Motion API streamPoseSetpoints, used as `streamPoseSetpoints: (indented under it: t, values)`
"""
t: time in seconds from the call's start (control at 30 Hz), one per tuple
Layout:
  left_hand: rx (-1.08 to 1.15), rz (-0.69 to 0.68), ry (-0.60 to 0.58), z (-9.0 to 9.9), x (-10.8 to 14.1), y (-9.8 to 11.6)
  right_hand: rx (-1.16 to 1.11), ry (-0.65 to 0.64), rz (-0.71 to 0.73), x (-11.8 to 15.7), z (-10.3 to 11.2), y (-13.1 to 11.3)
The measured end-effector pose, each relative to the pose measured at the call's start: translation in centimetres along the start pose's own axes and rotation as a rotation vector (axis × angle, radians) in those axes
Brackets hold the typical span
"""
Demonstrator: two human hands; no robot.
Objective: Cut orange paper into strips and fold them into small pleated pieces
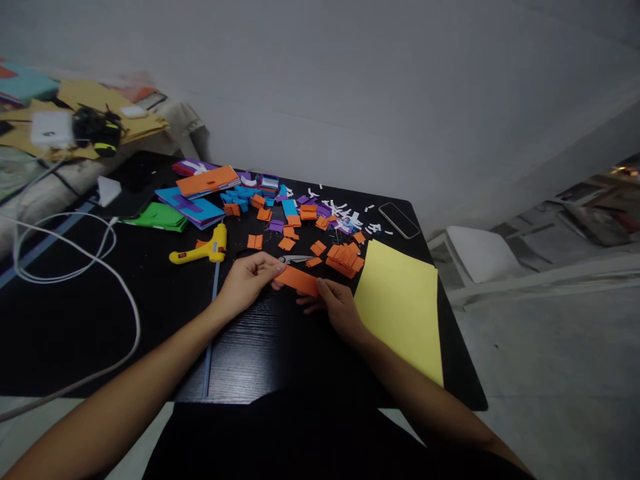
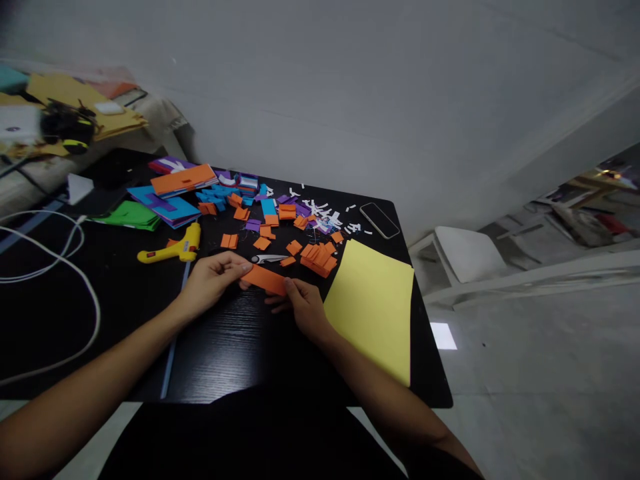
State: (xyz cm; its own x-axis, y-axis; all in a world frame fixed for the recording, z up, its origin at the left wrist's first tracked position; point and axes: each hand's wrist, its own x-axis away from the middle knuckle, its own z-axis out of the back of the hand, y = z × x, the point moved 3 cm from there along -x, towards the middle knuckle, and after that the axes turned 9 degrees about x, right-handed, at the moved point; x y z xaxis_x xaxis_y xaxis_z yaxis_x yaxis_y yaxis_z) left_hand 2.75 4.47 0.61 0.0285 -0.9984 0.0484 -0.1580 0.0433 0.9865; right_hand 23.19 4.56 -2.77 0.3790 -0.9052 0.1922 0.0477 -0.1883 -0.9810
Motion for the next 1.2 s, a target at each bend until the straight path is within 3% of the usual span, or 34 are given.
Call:
streamPoseSetpoints:
  t: [0.73, 0.87, 1.03, 1.2]
  values:
    - [-0.059, -0.049, 0.035, 0.3, 0.1, 0.3, 0.011, 0.060, -0.004, 0.0, 0.4, -0.4]
    - [-0.057, -0.002, -0.090, 0.4, 0.0, 0.3, -0.032, 0.138, 0.000, -0.3, 0.8, -0.3]
    - [-0.138, 0.176, -0.461, -0.8, 0.8, -0.3, -0.035, 0.220, 0.002, -0.5, 1.3, -0.3]
    - [-0.263, 0.079, -0.430, -1.7, 1.3, -0.8, 0.096, 0.090, 0.009, -0.1, 0.7, -0.5]
